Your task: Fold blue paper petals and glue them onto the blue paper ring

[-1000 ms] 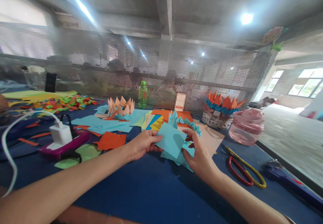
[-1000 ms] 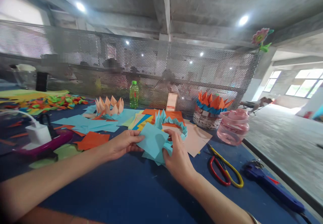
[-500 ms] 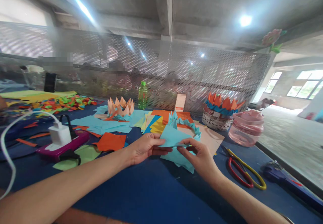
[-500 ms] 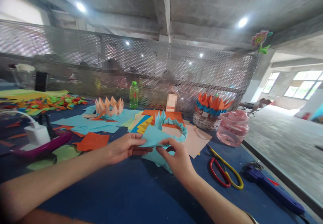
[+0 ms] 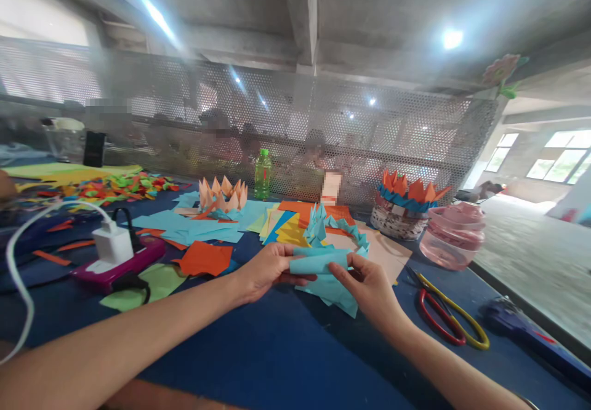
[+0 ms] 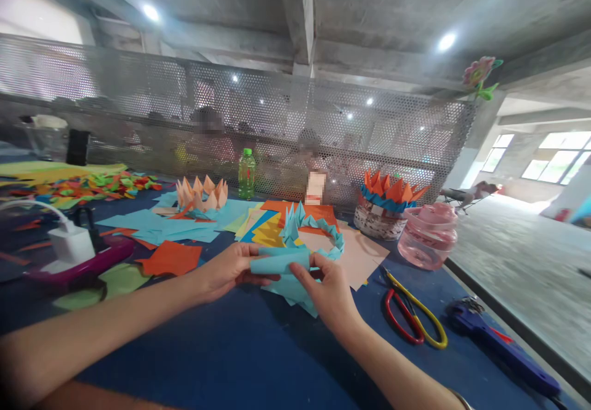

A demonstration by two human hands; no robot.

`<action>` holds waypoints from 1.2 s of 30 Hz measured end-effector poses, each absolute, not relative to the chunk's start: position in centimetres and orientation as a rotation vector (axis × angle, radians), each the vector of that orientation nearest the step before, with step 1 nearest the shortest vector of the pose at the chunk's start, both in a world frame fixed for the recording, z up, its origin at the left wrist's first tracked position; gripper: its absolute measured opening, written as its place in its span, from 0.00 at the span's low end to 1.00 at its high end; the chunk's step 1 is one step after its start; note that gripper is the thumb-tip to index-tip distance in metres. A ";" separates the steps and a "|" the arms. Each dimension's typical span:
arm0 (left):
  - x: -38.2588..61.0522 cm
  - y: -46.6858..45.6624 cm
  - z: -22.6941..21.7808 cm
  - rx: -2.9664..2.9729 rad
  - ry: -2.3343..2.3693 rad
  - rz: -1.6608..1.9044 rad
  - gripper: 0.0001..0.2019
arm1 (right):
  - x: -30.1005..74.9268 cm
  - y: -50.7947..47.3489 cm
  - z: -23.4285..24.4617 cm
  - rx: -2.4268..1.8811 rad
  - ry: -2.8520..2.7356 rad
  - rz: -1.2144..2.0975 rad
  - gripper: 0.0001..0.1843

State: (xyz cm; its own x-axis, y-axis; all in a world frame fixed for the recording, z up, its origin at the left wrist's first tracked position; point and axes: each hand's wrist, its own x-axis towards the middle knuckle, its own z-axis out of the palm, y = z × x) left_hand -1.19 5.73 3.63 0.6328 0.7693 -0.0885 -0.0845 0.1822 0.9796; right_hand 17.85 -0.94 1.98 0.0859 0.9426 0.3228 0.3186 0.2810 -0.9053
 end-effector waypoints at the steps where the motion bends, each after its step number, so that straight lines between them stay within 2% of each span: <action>1: -1.2 5.7 3.7 1.255 0.657 0.678 0.15 | 17.9 -0.9 2.0 -1.261 -1.424 0.708 0.20; 6: -1.1 5.3 3.8 1.341 0.534 0.684 0.24 | 17.9 -0.8 2.0 -1.273 -1.397 0.594 0.24; 13: -0.7 5.1 3.5 1.489 0.603 0.741 0.19 | 18.0 -0.7 1.4 -1.267 -1.442 0.635 0.22; 18: -0.7 4.9 3.7 1.503 0.597 0.756 0.23 | 18.0 -0.9 1.3 -1.251 -1.444 0.646 0.21; 23: -0.6 5.2 3.6 1.539 0.583 0.797 0.13 | 17.8 -1.1 1.4 -1.207 -1.458 0.675 0.17; 29: -0.7 5.1 3.6 1.446 0.636 0.783 0.15 | 17.5 -1.4 1.8 -1.198 -1.437 0.629 0.15; 36: -0.7 4.9 3.7 1.402 0.670 0.758 0.15 | 17.4 -1.3 1.8 -1.192 -1.373 0.639 0.19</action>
